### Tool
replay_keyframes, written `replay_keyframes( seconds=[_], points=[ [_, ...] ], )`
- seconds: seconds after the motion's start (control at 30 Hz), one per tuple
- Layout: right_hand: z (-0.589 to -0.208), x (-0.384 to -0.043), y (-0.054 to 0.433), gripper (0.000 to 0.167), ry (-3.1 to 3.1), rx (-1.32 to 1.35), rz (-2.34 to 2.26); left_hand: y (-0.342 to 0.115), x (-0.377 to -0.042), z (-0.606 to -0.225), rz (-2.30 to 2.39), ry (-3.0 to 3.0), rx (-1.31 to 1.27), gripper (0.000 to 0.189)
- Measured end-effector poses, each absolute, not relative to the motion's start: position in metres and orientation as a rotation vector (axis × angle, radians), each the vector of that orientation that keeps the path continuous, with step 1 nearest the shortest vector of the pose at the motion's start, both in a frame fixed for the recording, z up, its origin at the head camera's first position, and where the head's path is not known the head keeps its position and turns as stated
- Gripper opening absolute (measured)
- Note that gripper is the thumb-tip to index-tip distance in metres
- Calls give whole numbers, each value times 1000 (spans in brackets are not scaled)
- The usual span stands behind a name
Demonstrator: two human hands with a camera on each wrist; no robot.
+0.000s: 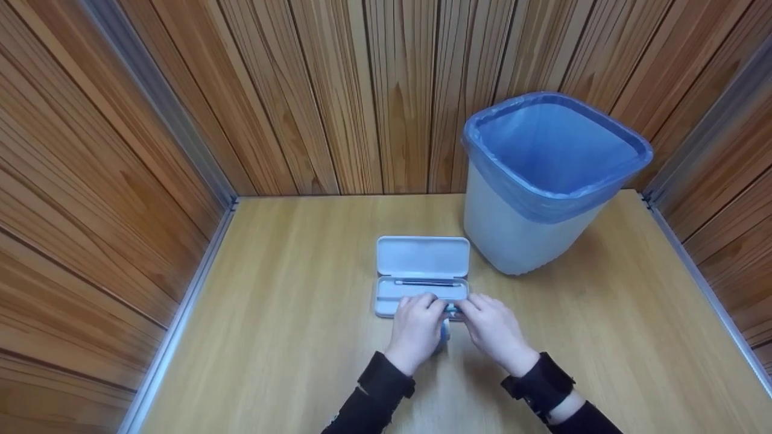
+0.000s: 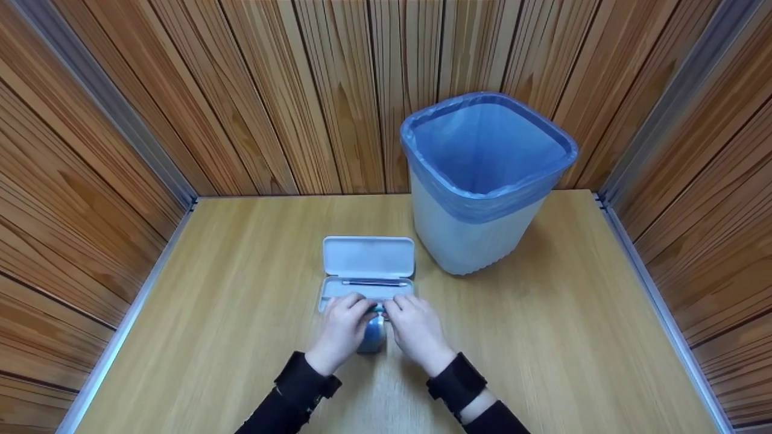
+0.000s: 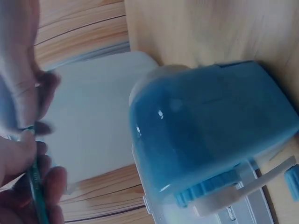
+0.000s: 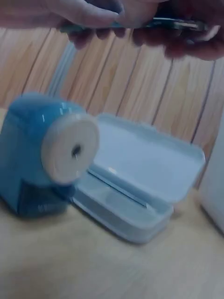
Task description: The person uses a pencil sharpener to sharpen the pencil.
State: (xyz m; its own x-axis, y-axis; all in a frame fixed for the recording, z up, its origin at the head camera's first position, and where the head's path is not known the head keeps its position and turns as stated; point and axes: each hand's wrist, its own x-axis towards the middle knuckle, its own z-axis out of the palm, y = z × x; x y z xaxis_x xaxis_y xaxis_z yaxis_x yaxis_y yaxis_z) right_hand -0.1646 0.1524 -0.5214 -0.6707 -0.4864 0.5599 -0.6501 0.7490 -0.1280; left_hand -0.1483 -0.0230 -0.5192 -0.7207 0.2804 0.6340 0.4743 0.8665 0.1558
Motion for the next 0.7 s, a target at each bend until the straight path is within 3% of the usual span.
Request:
replay_keyframes(
  seconds=[0.17, 0.4, 0.57, 0.7],
  points=[
    [-537, -165, 181, 18, -2535, 747, 552, -31, -145, -523, -404, -2488, -515, 42],
    [-565, -157, 222, 17, -2581, 599, 514, -40, -146, -543, -453, -2730, -551, 49],
    [-575, -153, 222, 15, -2679, 583, 552, -38, -146, -558, -451, -2887, -590, 71],
    [-578, -153, 215, 15, -2741, 564, 603, -36, -148, -564, -423, -2944, -575, 77]
  ],
)
